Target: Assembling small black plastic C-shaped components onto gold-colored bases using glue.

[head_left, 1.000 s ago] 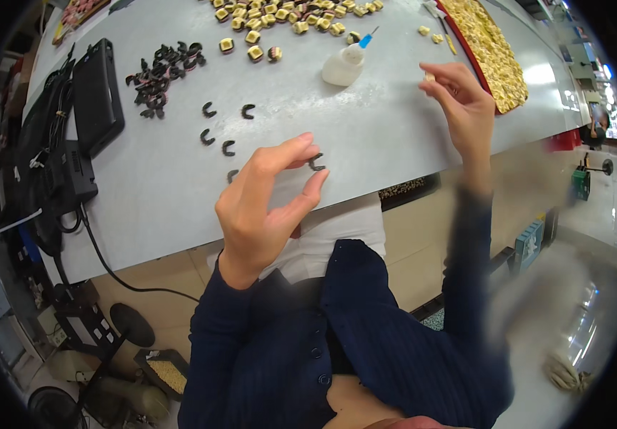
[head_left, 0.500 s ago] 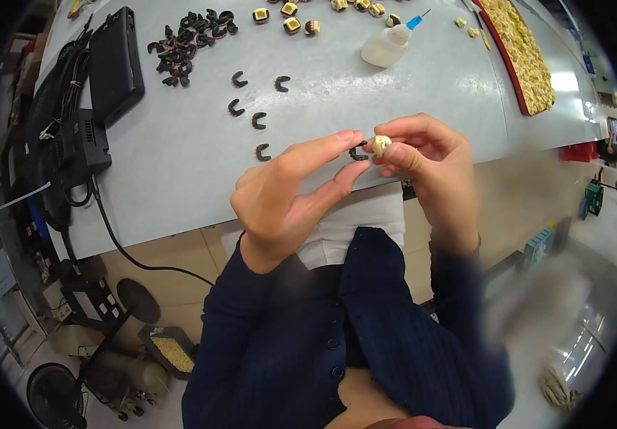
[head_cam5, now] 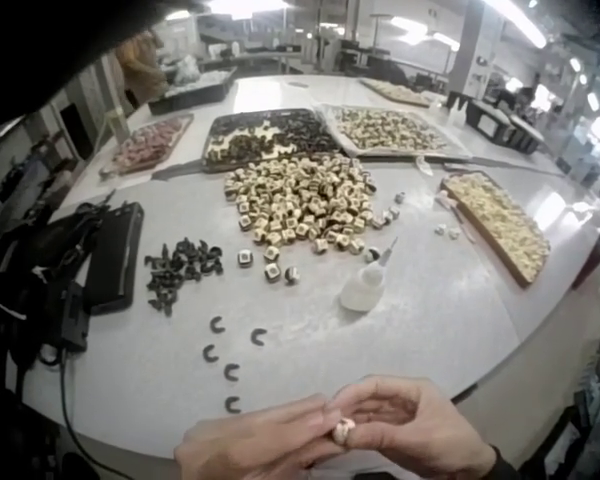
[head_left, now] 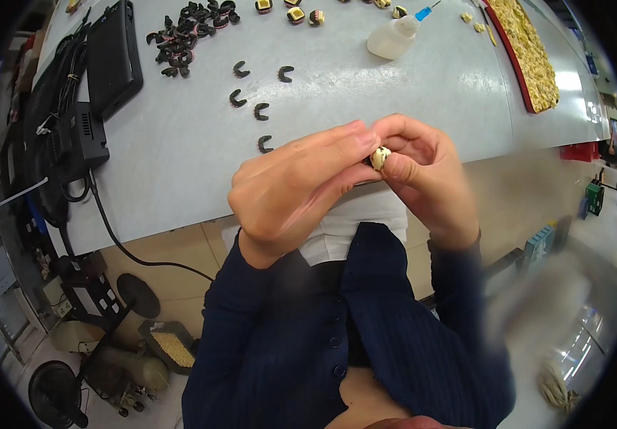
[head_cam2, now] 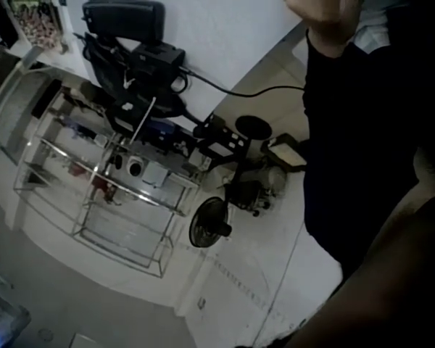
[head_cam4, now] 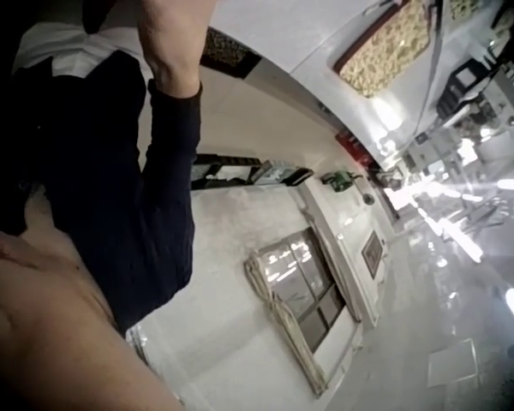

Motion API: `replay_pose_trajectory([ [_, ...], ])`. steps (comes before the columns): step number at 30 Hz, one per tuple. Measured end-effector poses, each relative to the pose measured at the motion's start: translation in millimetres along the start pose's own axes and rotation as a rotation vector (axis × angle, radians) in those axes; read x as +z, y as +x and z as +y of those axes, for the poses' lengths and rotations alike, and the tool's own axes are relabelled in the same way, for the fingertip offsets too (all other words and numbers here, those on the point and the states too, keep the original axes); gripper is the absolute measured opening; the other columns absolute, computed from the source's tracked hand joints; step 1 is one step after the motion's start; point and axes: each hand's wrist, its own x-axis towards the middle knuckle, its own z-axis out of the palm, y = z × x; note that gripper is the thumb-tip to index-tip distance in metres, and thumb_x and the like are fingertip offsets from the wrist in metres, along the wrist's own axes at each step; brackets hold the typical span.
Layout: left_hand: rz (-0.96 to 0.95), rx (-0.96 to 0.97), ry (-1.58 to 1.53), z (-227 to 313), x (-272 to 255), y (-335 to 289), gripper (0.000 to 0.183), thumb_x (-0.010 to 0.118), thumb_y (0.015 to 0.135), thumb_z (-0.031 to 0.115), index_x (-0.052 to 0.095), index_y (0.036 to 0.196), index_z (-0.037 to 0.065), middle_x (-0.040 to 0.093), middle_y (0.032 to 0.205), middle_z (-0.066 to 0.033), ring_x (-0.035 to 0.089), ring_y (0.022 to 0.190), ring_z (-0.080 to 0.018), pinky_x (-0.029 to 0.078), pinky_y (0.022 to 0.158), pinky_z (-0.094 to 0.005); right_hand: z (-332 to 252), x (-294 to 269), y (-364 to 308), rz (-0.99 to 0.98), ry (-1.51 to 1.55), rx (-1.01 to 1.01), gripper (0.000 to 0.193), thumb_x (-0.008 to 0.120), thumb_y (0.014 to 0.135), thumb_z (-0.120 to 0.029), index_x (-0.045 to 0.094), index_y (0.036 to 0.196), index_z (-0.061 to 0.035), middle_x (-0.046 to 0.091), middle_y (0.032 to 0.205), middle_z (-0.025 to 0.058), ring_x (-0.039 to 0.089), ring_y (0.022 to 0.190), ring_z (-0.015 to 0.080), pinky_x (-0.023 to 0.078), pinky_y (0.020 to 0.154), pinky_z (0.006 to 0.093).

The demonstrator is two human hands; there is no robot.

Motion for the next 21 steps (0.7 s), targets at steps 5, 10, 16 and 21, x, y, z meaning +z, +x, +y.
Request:
replay_pose_trajectory([
  [5, -0.090, 0.020, -0.007, 3, -5, 12, 0.047, 0.083, 0.063, 0.004, 0.064, 0.104, -0.003, 0.069, 0.102, -0.0217, 0.067, 0.098, -0.0343, 0.056, 0.083, -0.0393, -9, -1, -1, 0.027, -0.072, 0.004, 0.024, 0.066, 0.087, -0.005, 0.064, 0.109, 0.0061, 0.067, 0.102, 0.0130, 0.064, 0.095, 0.0177, 0.051, 0.088, 0.0308],
  [10, -0.203, -0.083, 0.145, 8, -5, 15, 0.043, 0.082, 0.058, 0.012, 0.073, 0.099, 0.006, 0.068, 0.110, -0.0140, 0.059, 0.109, -0.0338, 0.050, 0.090, -0.0406, 4, -15, 0, -0.011, -0.076, -0.073, 0.024, 0.066, 0.087, -0.004, 0.064, 0.108, 0.0062, 0.067, 0.103, 0.0137, 0.065, 0.097, 0.0181, 0.051, 0.088, 0.0311],
  [16, -0.157, 0.036, 0.255, 9, -3, 12, 0.031, 0.079, 0.061, 0.013, 0.076, 0.092, 0.007, 0.069, 0.107, -0.0066, 0.056, 0.108, -0.0313, 0.050, 0.085, -0.0406, -7, -1, -2, 0.026, -0.120, -0.050, 0.032, 0.069, 0.084, 0.000, 0.058, 0.114, 0.0054, 0.068, 0.100, 0.0125, 0.066, 0.091, 0.0171, 0.053, 0.085, 0.0293],
  [21, -0.164, 0.218, 0.228, 12, -3, 4, 0.025, 0.078, 0.062, 0.008, 0.076, 0.087, 0.008, 0.070, 0.101, -0.0028, 0.056, 0.106, -0.0287, 0.049, 0.085, -0.0409, 0, -7, -10, -0.043, -0.200, -0.136, 0.026, 0.069, 0.083, 0.002, 0.056, 0.105, 0.0043, 0.067, 0.095, 0.0105, 0.066, 0.092, 0.0163, 0.053, 0.084, 0.0295],
])
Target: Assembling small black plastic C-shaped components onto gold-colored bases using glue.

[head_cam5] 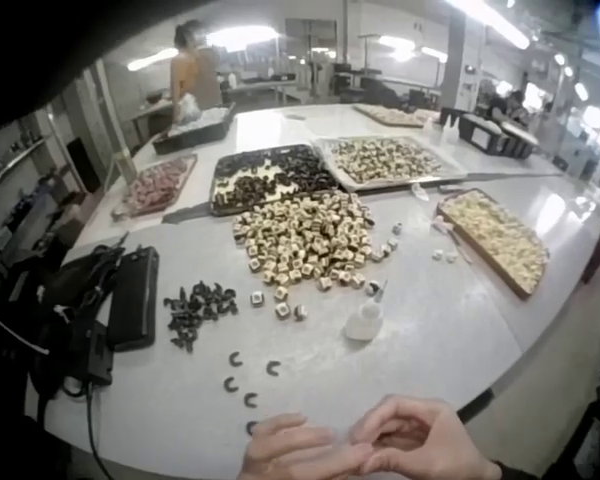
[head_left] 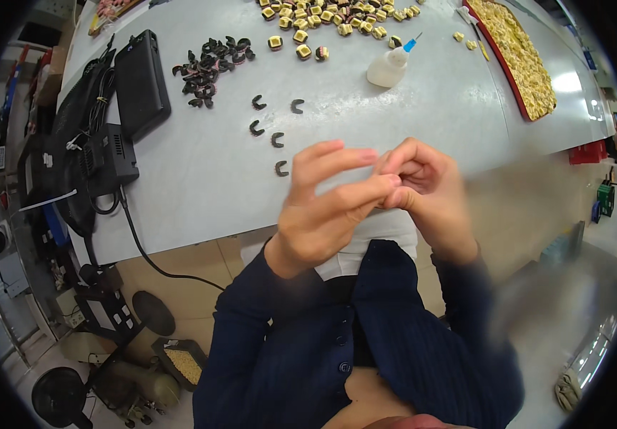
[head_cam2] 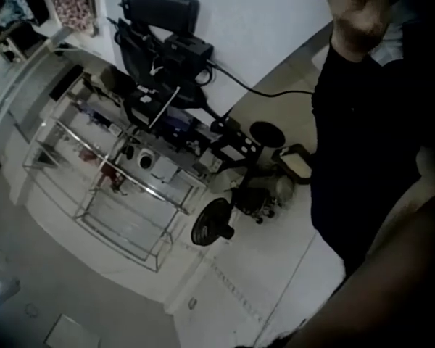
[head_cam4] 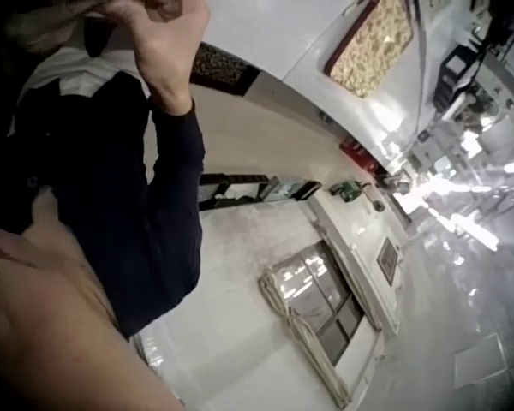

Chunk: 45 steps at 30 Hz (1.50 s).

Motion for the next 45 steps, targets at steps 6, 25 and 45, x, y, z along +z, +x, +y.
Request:
replay_pose_trajectory([
  [6, -0.137, -0.130, 0.058, 15, -6, 5, 0.036, 0.080, 0.069, 0.012, 0.072, 0.103, 0.008, 0.064, 0.108, -0.0066, 0.058, 0.104, -0.0289, 0.049, 0.086, -0.0398, -9, -20, -12, 0.343, -0.470, -0.142, 0.019, 0.064, 0.085, 0.005, 0.064, 0.104, 0.0060, 0.067, 0.104, 0.0115, 0.063, 0.095, 0.0142, 0.051, 0.084, 0.0260],
  [25, -0.294, -0.454, 0.235, -43, -34, 33, 0.018, 0.072, 0.073, 0.004, 0.070, 0.091, 0.001, 0.066, 0.093, -0.0097, 0.058, 0.089, -0.0280, 0.049, 0.078, -0.0359, -64, -157, 82, 0.698, -1.495, -0.646, 0.024, 0.068, 0.085, -0.010, 0.066, 0.107, -0.0017, 0.062, 0.105, 0.0132, 0.061, 0.097, 0.0255, 0.051, 0.078, 0.0324],
  [45, -0.226, -0.608, -0.115, -46, -28, 32, 0.031, 0.073, 0.075, -0.001, 0.069, 0.105, 0.005, 0.065, 0.087, -0.0074, 0.066, 0.076, -0.0162, 0.056, 0.068, -0.0266, -56, -91, 40, 0.347, -0.575, -0.584, 0.030, 0.063, 0.086, 0.005, 0.057, 0.116, 0.0050, 0.064, 0.107, 0.0160, 0.064, 0.095, 0.0188, 0.053, 0.084, 0.0292],
])
